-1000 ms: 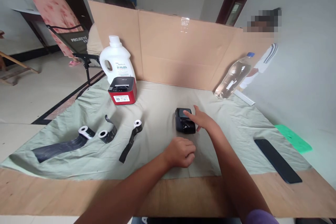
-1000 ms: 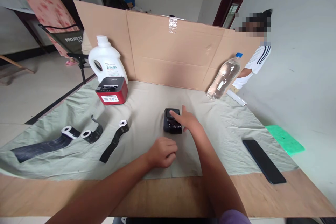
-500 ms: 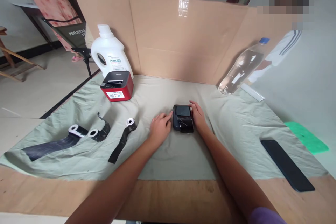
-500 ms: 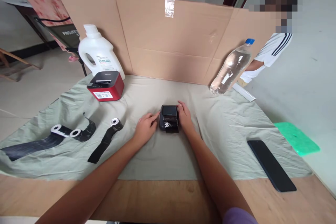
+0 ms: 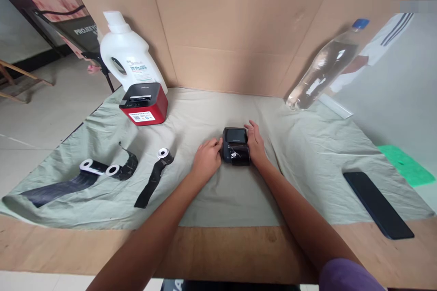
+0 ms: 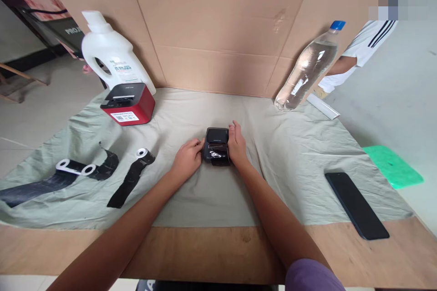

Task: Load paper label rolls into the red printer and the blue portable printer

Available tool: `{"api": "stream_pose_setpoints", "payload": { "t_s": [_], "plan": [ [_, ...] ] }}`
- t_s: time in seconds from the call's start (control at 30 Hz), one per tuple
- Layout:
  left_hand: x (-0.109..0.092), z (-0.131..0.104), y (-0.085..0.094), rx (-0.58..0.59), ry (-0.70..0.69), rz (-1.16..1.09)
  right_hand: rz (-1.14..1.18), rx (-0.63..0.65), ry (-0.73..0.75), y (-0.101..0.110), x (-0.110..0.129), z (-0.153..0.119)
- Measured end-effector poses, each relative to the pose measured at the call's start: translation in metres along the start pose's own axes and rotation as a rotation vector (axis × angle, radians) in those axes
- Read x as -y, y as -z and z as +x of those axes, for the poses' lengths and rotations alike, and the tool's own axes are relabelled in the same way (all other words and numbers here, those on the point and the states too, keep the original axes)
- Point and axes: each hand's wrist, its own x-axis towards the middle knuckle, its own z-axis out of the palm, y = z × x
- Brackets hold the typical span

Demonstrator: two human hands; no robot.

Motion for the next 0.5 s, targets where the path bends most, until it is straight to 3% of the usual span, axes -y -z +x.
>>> {"api": "stream_pose_setpoints", "payload": {
  "t_s": [0.5],
  "plan": [
    [-0.0031,-0.0002,0.0014,-0.002,0.013,0.214,-0.057,0.002,-0.002,0.0004,-0.0063,0.0046]
  ]
}}
